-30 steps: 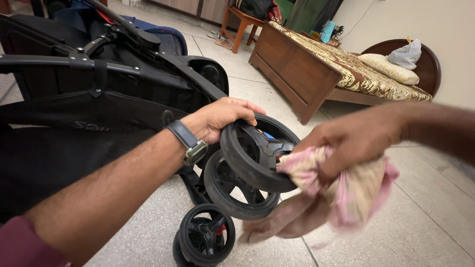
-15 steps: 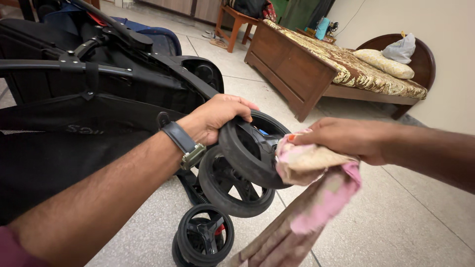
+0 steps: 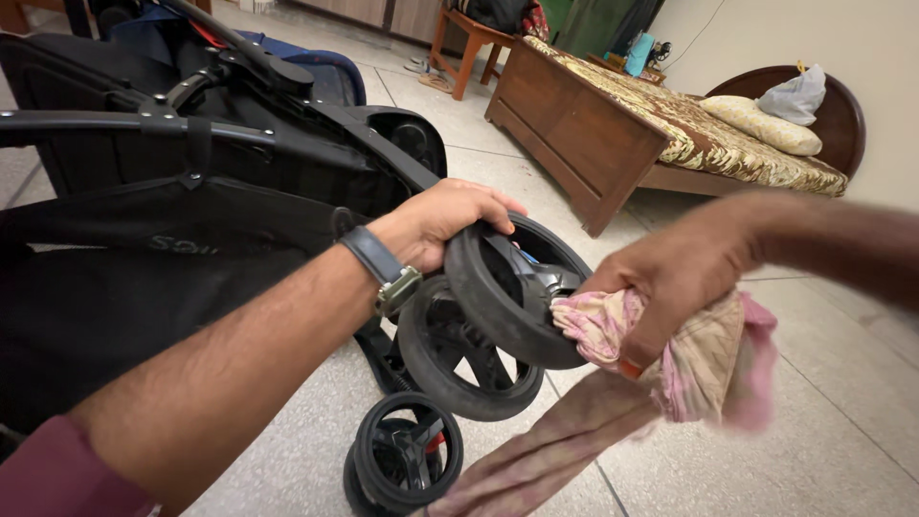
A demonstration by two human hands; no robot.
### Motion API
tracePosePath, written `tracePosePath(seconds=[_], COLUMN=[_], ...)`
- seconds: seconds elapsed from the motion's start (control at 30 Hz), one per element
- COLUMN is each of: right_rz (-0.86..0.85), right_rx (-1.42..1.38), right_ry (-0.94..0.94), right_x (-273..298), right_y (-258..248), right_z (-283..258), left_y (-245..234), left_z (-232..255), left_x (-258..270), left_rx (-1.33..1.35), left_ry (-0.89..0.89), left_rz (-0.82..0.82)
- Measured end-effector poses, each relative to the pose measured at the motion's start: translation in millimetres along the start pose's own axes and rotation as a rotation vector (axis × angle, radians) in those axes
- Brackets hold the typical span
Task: The person wipes the wheels and frame of a black stroller using a cloth. They rotate each wheel to clean the tire and hub, then wipe the frame and handlebar areas. The stroller remains on the floor throughout the clip.
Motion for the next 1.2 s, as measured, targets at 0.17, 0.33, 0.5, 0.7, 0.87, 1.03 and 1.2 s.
tracePosePath(seconds=[0.17, 0.33, 0.5, 0.7, 0.87, 1.03, 1.2], right_rz=[-0.033, 0.68, 0.965, 0.791, 0.737, 0.799, 0.967], right_rx=[-0.122, -0.938, -0.955, 0.004, 0.791, 1.01, 0.888], right_ry=[-0.221, -0.113, -0.093, -0.55, -0.43, -0.377, -0.085], right_x=[-11.6, -7.7, 32.5, 67.0, 26.1, 9.3, 17.0], right_y=[-7.6, -43.3, -66.1, -47.3, -27.8, -39.1, -48.7], right_z=[-8.9, 77.9, 109.7, 3.3, -21.8, -38.0, -39.6], left_y=[-1.9, -7.5, -8.5, -7.4, -5.8, -4.0, -4.7], left_z=[-7.2, -6.9, -8.2, -3.7, -2.9, -0.4, -1.8], left_x=[5.5, 9.3, 11.5, 16.6, 11.7, 11.7, 11.7], left_rx=[0.062, 0.09, 0.085, 0.071, 0.02, 0.024, 0.01], left_ry=[-0.032, 0.08, 0.058, 0.066, 0.063, 0.043, 0.034], left_rz=[-0.053, 0.031, 0.066, 0.08, 0.12, 0.098, 0.097])
Point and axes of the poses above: each hand's wrist, its own x-axis away from the middle knuckle, its own y-axis out of the palm, z = x × y, the point moved 9 cm from there along -x, towards the middle knuckle, and after that the axes turned 10 degrees about -x, right-handed, at the moved point
